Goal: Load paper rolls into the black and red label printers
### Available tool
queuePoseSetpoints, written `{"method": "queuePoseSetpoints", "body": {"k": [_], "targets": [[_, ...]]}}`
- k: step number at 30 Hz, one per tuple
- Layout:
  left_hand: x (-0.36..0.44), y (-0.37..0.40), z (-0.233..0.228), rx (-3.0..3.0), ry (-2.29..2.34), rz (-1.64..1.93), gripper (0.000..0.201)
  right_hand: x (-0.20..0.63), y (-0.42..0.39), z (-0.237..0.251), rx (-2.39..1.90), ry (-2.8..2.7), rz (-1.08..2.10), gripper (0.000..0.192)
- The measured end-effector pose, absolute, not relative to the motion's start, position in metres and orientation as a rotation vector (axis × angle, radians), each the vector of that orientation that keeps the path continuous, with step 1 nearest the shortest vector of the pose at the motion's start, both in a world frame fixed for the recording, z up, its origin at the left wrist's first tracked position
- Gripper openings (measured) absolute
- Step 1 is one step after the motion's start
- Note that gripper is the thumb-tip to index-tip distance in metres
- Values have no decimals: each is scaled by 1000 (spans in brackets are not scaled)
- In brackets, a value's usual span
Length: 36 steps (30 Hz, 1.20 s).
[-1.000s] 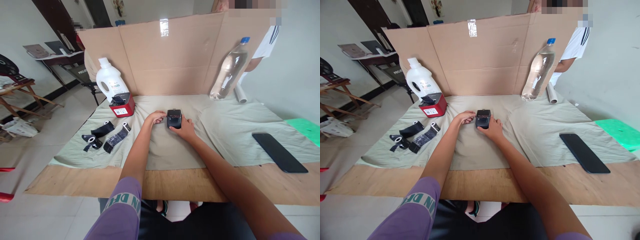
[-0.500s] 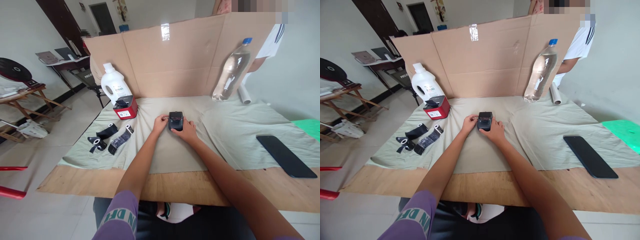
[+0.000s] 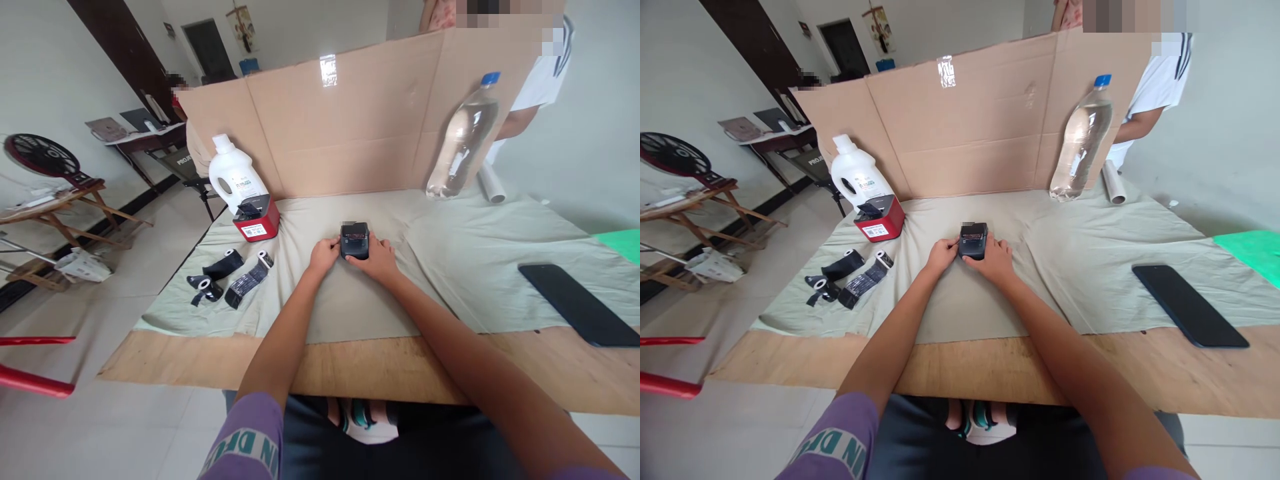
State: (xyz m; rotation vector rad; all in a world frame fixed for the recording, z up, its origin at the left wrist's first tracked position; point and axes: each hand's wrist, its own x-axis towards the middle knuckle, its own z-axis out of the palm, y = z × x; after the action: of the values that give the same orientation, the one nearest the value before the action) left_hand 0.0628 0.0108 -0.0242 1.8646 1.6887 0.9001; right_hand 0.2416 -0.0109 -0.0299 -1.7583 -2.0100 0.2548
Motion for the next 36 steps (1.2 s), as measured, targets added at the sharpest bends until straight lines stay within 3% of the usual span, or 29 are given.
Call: {"method": "queuePoseSetpoints", "body": {"k": [12, 19, 25, 36], "targets": [[55, 9, -17, 1985, 1759, 745, 33, 241, -9, -30, -1774, -2013, 237, 101], [53, 13, -22, 1656, 1586, 973, 34, 242, -11, -28, -1769, -1998, 258, 97], [49, 19, -21, 1318, 1184, 1071, 53, 243, -12, -28, -1761, -1984, 283, 97], [56, 19, -29, 1513, 1237, 1117, 55, 243, -13, -27, -1748, -2002, 268, 96]]}}
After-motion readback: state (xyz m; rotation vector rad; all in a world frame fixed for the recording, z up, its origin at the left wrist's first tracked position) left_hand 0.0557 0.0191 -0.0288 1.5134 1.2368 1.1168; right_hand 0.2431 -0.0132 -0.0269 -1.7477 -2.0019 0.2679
